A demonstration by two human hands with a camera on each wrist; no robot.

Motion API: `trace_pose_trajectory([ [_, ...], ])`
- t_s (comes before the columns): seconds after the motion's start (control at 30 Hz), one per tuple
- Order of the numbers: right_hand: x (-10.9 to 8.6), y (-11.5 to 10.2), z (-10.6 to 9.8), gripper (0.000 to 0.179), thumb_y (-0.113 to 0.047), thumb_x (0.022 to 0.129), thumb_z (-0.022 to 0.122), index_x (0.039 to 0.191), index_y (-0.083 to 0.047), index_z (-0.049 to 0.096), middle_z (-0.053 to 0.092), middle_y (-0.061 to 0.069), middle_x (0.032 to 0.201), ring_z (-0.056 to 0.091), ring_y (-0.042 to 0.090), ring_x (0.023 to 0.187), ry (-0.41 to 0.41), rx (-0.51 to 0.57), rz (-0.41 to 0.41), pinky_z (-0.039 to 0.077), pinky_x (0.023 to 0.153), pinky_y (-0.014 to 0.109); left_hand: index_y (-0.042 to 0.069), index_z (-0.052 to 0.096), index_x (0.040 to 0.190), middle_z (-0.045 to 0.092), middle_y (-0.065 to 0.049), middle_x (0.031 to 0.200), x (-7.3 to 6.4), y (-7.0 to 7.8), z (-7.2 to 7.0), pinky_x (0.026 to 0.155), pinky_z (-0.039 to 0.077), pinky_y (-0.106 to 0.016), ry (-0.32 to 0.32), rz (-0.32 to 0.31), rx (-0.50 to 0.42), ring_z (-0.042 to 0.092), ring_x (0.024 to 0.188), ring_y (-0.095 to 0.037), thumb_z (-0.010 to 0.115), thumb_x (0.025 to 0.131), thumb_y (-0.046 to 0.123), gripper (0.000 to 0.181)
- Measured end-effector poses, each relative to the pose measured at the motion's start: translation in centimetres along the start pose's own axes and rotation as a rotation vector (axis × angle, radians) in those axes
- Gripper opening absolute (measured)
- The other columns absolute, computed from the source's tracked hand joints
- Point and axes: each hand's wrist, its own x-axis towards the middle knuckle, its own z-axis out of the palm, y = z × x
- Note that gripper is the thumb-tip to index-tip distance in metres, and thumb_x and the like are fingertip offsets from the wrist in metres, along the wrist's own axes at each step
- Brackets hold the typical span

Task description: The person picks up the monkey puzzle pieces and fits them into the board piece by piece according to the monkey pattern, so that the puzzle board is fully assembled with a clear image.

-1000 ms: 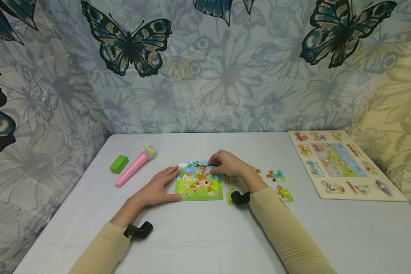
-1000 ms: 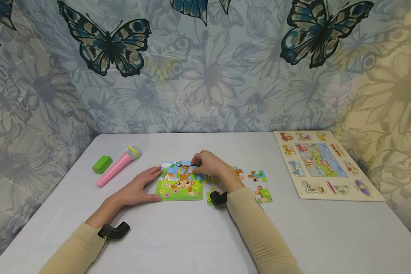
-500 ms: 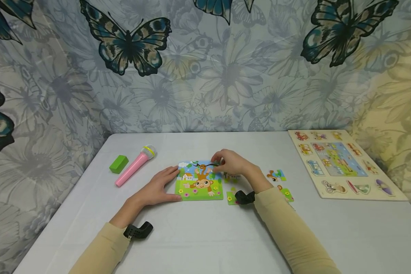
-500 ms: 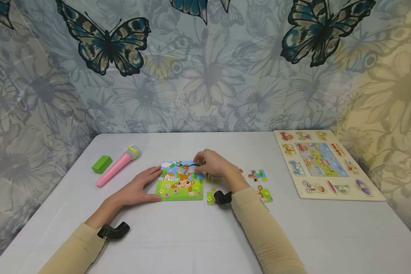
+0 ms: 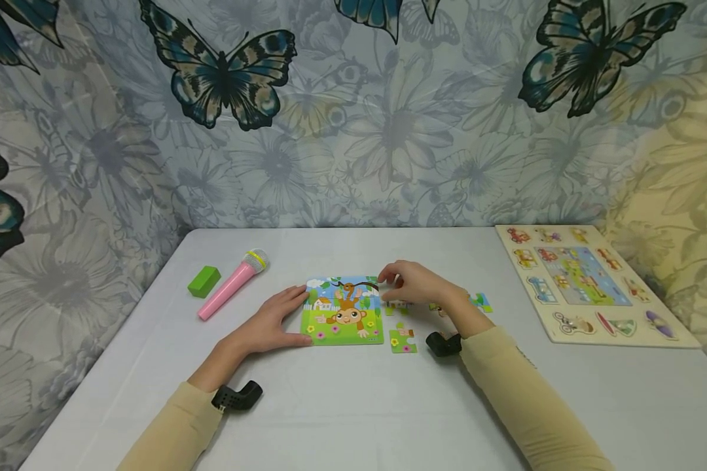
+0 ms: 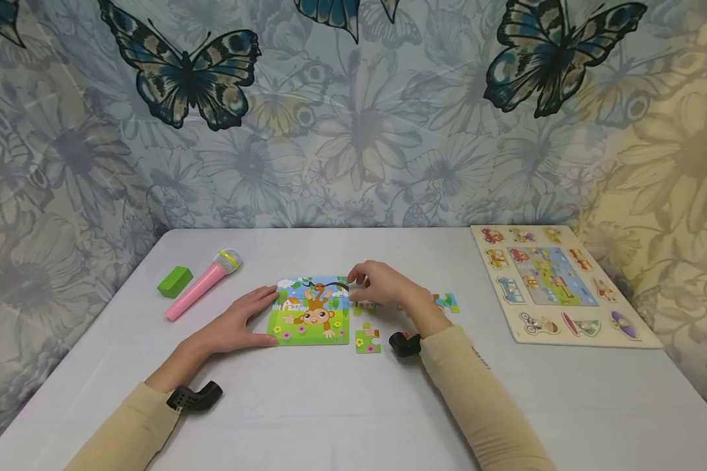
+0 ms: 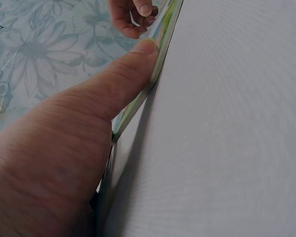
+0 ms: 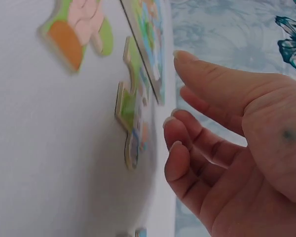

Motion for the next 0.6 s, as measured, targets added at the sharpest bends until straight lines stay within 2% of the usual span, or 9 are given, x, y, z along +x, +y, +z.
trace_pose_trajectory([
  [0.3, -1.4, 0.3, -0.5, 0.034, -0.018, 0.090, 0.079, 0.119, -0.004, 0.067, 0.062, 0.004, 0.106, 0.057, 0.022, 0.096, -0.058, -0.002, 0.026, 0.050, 0.084, 0.037, 0.002, 0.038, 0.155, 0.028, -0.013, 0.163, 0.0, -0.2, 0.1, 0.118, 0.016, -0.059, 0.001, 0.008, 0.008, 0.017, 0.151, -0.037, 0.079, 0.082, 0.051, 0.097],
  [0.6, -2.4, 0.9, -0.3, 0.033, -0.015, 0.089, 0.080, 0.117, -0.003, 0.067, 0.060, 0.004, 0.103, 0.053, 0.021, 0.093, -0.093, -0.050, -0.031, 0.047, 0.086, 0.038, 0.004, 0.037, 0.156, 0.026, -0.011, 0.165, 0.1, -0.1, 0.1, 0.119, 0.015, -0.058, -0.010, -0.014, 0.001, 0.015, 0.152, -0.035, 0.080, 0.082, 0.052, 0.098],
])
